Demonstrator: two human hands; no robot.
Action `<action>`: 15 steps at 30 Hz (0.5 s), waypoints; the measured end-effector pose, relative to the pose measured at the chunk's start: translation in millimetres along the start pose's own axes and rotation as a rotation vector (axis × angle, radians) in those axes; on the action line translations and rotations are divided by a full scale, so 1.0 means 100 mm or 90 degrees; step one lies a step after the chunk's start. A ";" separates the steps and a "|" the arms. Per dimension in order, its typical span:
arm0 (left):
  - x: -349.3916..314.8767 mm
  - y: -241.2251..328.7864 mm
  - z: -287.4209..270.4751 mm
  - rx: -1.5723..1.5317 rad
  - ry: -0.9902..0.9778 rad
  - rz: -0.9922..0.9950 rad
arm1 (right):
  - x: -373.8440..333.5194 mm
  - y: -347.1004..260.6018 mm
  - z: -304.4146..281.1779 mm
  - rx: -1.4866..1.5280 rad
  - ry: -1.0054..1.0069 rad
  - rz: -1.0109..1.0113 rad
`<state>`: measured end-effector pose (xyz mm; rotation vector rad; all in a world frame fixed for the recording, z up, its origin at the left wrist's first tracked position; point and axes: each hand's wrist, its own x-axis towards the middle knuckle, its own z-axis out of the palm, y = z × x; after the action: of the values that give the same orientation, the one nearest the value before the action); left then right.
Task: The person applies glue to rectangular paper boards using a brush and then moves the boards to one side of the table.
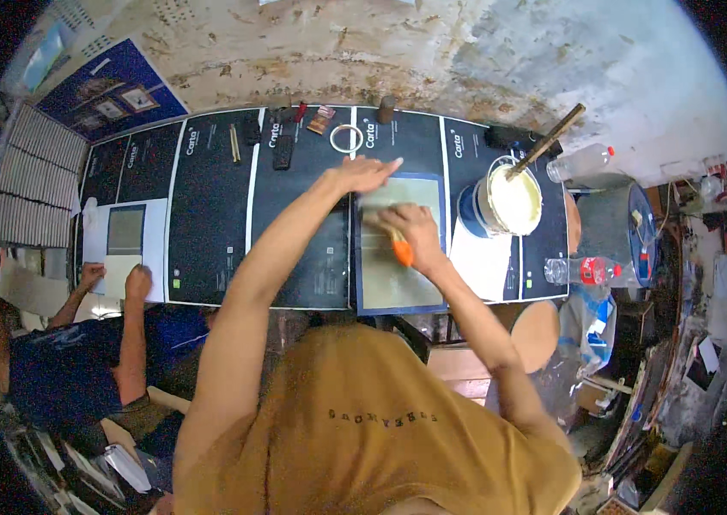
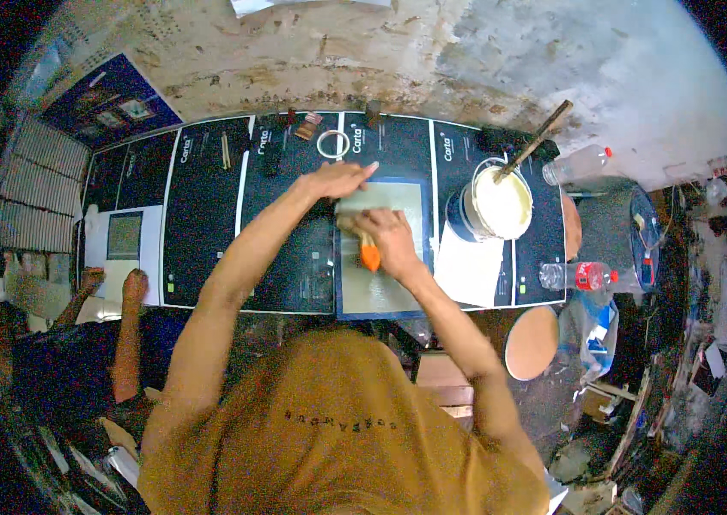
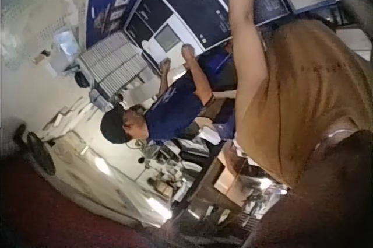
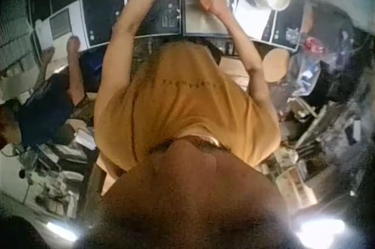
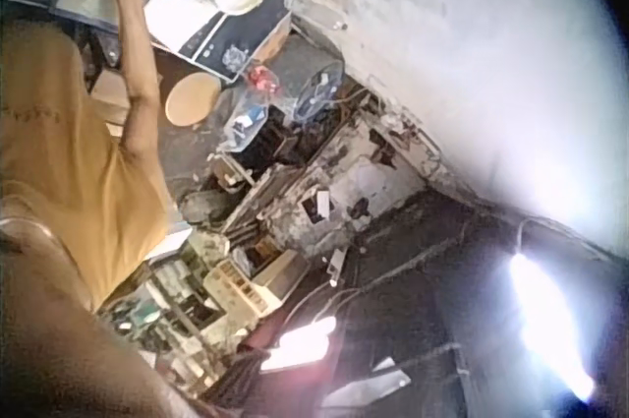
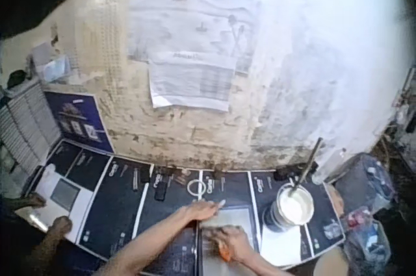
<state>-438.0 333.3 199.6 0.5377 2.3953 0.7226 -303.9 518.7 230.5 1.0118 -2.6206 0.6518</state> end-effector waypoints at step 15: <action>0.13 0.14 -0.05 0.074 -0.070 -0.032 | -0.19 -0.73 0.96 0.087 -0.093 0.217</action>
<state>-448.2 348.7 206.1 0.5484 2.3489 0.5201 -247.6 434.3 162.9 0.6727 -2.9447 0.8721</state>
